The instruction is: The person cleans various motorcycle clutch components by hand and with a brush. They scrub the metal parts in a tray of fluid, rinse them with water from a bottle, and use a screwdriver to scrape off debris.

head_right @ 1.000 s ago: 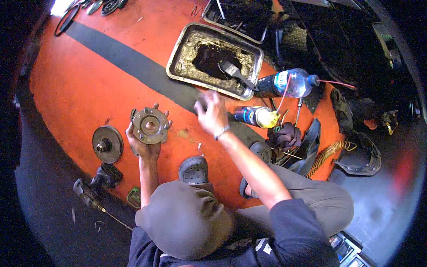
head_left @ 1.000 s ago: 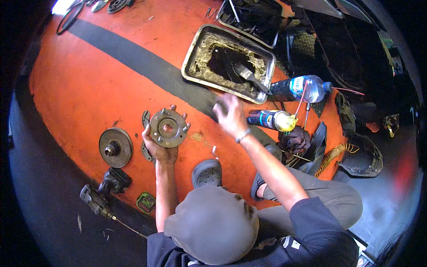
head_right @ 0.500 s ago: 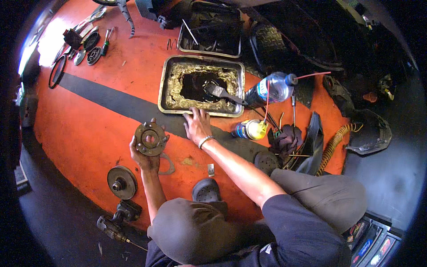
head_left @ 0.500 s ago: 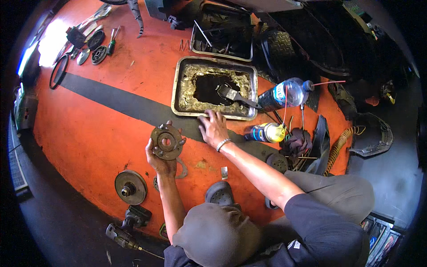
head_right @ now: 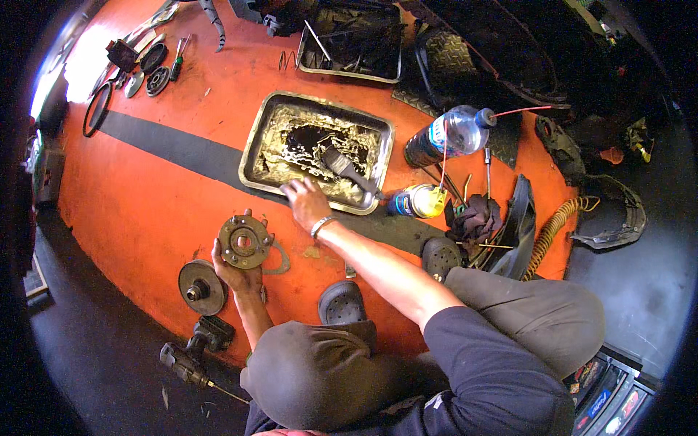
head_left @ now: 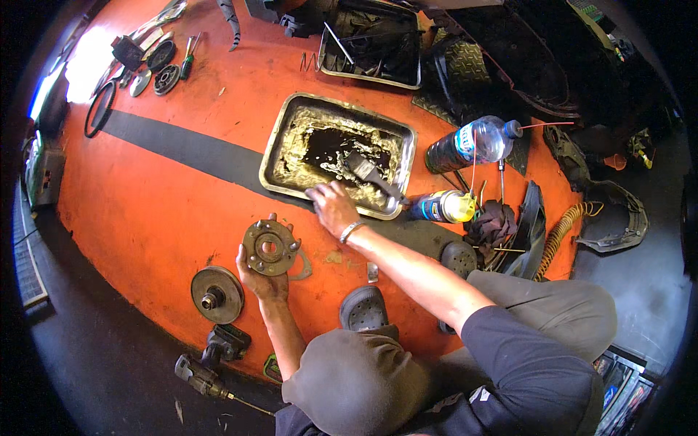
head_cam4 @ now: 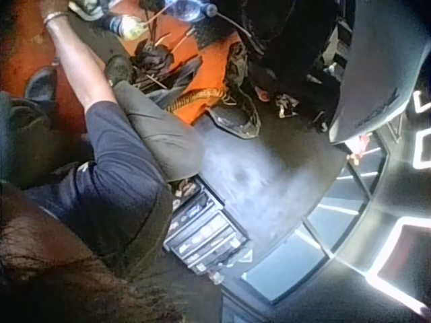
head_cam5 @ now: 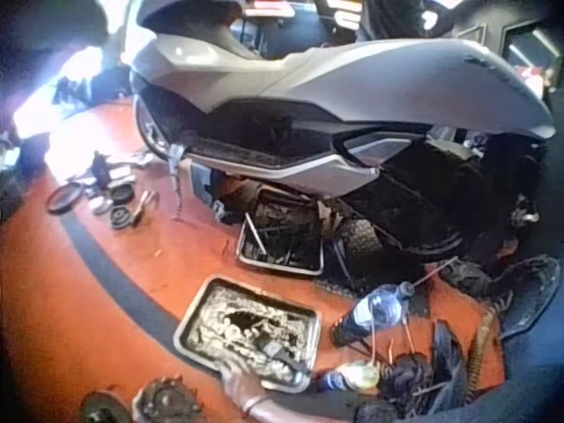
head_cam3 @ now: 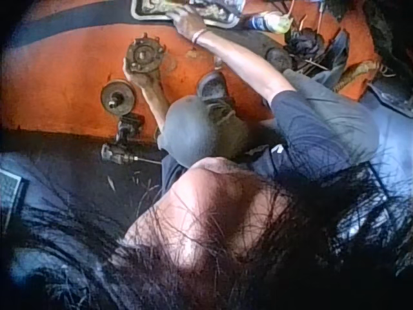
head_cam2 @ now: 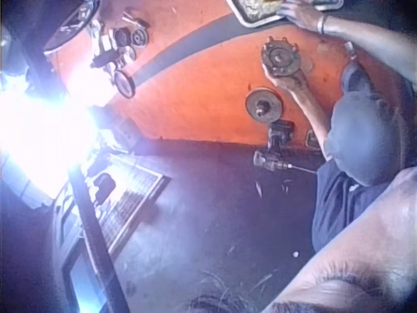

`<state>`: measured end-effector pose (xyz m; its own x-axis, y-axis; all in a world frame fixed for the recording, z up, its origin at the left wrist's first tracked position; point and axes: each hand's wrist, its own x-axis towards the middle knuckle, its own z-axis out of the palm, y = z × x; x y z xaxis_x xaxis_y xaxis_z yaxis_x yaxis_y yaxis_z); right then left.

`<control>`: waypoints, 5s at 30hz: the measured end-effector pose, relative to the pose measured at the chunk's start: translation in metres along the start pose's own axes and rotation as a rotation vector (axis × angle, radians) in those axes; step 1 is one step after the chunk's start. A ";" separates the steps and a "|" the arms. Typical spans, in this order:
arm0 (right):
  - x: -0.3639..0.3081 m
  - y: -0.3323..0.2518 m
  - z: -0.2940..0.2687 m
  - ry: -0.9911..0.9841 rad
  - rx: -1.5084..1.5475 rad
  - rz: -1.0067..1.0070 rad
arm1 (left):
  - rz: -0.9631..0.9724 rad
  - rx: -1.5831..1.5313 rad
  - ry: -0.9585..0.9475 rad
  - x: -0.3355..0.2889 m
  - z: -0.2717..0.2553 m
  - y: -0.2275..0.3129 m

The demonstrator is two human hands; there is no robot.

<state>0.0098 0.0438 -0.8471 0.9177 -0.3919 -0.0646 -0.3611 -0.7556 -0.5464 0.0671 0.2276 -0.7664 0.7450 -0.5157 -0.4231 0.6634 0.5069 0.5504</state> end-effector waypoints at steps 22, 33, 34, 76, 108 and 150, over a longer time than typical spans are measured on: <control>-0.047 0.052 -0.046 -0.183 -0.300 -0.533 | -0.047 0.161 0.041 0.044 0.008 0.012; -0.020 0.033 -0.069 0.531 0.414 0.272 | -0.206 0.338 0.126 0.083 0.027 -0.042; -0.019 0.029 -0.071 0.645 0.530 0.219 | -0.227 0.432 0.164 0.082 0.040 -0.048; -0.032 0.008 -0.047 0.425 0.643 -0.041 | -0.264 0.837 0.158 0.109 0.005 -0.099; -0.036 0.054 -0.057 0.548 0.494 0.059 | -0.081 0.664 0.117 0.098 0.010 -0.118; -0.034 0.018 -0.066 0.537 0.436 -0.070 | 0.059 0.986 0.059 0.080 0.044 -0.107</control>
<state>-0.0388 0.0089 -0.7996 0.6871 -0.6405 0.3431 -0.1018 -0.5523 -0.8274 0.0526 0.1023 -0.8272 0.7951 -0.4590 -0.3964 0.2903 -0.2859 0.9132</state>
